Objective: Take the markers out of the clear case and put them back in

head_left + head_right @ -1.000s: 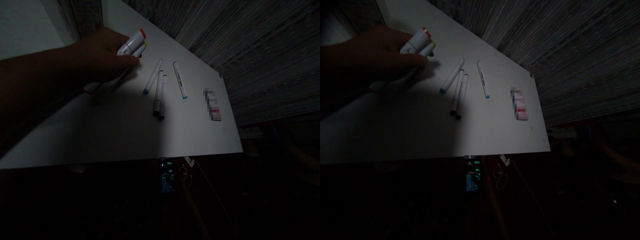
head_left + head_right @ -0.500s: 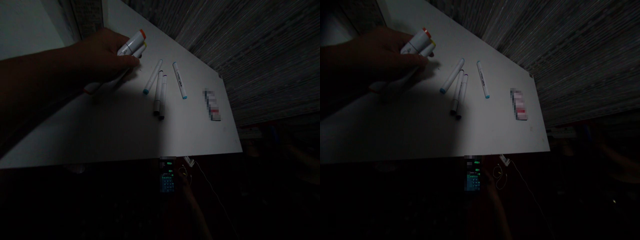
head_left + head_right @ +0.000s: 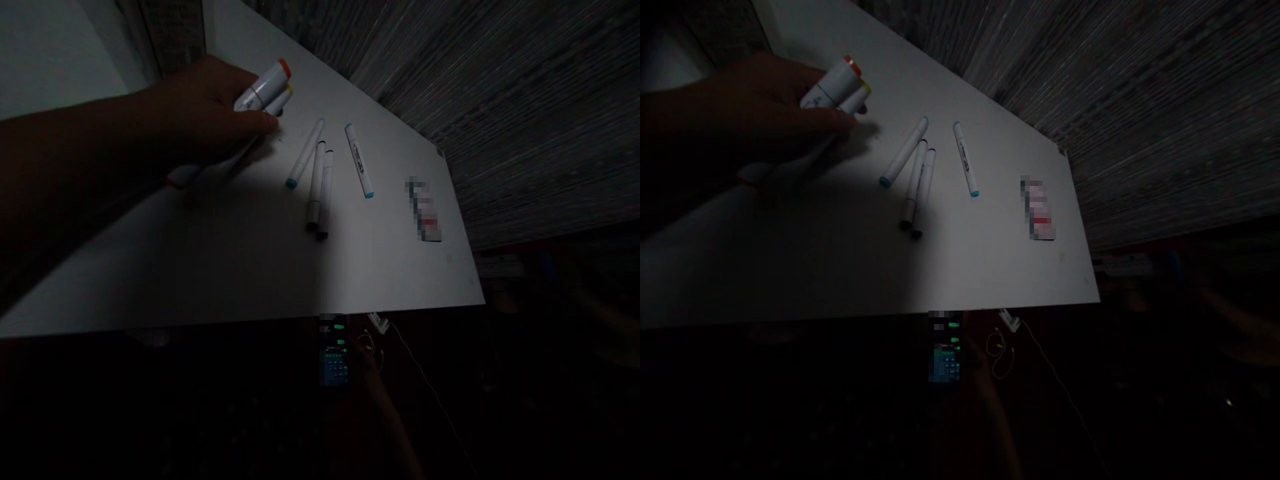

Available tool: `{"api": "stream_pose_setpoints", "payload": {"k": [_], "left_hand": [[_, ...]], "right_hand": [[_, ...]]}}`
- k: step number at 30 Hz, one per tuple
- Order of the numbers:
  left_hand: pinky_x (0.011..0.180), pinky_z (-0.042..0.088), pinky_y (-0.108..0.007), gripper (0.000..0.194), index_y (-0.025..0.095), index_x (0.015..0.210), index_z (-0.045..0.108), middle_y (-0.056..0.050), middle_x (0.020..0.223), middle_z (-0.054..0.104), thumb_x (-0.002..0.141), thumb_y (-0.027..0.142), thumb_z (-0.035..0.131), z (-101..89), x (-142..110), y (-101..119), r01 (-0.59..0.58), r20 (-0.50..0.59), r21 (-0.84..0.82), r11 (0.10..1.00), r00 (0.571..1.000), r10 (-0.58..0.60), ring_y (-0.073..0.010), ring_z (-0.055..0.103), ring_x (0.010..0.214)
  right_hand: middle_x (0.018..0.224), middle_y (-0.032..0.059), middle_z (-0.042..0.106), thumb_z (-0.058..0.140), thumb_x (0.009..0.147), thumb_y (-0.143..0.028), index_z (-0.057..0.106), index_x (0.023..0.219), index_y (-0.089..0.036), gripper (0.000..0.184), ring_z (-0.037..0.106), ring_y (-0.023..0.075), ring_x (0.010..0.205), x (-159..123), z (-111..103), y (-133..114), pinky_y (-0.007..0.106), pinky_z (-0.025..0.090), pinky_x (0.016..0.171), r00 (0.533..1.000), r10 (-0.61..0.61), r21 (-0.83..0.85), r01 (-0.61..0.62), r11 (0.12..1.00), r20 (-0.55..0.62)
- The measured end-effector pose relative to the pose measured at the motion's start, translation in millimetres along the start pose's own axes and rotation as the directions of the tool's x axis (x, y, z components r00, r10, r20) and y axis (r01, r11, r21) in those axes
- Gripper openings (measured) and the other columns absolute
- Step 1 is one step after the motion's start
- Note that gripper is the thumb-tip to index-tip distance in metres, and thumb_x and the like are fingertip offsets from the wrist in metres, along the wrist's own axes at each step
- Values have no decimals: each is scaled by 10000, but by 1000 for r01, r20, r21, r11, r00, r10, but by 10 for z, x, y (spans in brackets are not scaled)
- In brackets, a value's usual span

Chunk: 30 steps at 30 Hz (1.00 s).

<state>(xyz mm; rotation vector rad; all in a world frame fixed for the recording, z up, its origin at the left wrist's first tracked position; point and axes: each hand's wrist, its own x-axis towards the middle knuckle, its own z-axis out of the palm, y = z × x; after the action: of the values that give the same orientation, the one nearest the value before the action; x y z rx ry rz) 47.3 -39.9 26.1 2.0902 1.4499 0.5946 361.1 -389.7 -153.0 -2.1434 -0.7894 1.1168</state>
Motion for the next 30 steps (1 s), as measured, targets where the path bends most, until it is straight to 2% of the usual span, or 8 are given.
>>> {"api": "stream_pose_setpoints", "payload": {"k": [10, 12, 18, 27, 30], "left_hand": [[570, 319, -209, 222, 88, 816, 587, 31, 585, 440, 747, 286, 513, -14, -24, 34, 44, 14, -96, 994, 999, -43, -44, 381, 489], [591, 339, -223, 239, 89, 834, 593, 31, 588, 440, 747, 296, 512, -17, -25, 37, 36, 8, -106, 994, 999, -35, -45, 377, 494], [595, 362, -224, 296, 92, 899, 608, 37, 606, 452, 743, 319, 501, -20, -21, 42, 33, 1, -63, 997, 999, -33, -44, 390, 505], [593, 376, -215, 270, 77, 860, 600, 47, 584, 441, 754, 303, 496, -21, -31, 53, 44, 1, -23, 999, 999, -44, -30, 379, 489], [595, 373, -216, 252, 79, 834, 591, 47, 570, 438, 751, 300, 503, -24, -22, 55, 37, -1, -23, 999, 999, -37, -31, 367, 481]], "right_hand": [[1103, 76, 574, 525, 873, -341, 552, 1103, -140, 307, 577, 178, 945, -1, -15, 46, 379, 497, 811, 999, 25, 28, -26, 999, 44], [1070, 78, 599, 573, 838, -339, 571, 1085, -142, 315, 590, 181, 931, 0, -24, 74, 379, 500, 806, 998, 26, 44, -29, 999, 62], [947, 77, 664, 737, 617, -307, 655, 995, -194, 403, 613, 249, 915, 18, -50, 121, 349, 509, 739, 996, 36, 79, -42, 996, 83], [1008, 86, 645, 753, 537, -200, 630, 1046, -198, 524, 610, 248, 927, -1, -63, 135, 348, 500, 762, 993, 61, 60, -68, 996, 101], [977, 74, 646, 764, 559, -197, 617, 1062, -196, 524, 615, 231, 899, -10, -55, 129, 335, 506, 753, 992, 54, 57, -60, 997, 110]]}}
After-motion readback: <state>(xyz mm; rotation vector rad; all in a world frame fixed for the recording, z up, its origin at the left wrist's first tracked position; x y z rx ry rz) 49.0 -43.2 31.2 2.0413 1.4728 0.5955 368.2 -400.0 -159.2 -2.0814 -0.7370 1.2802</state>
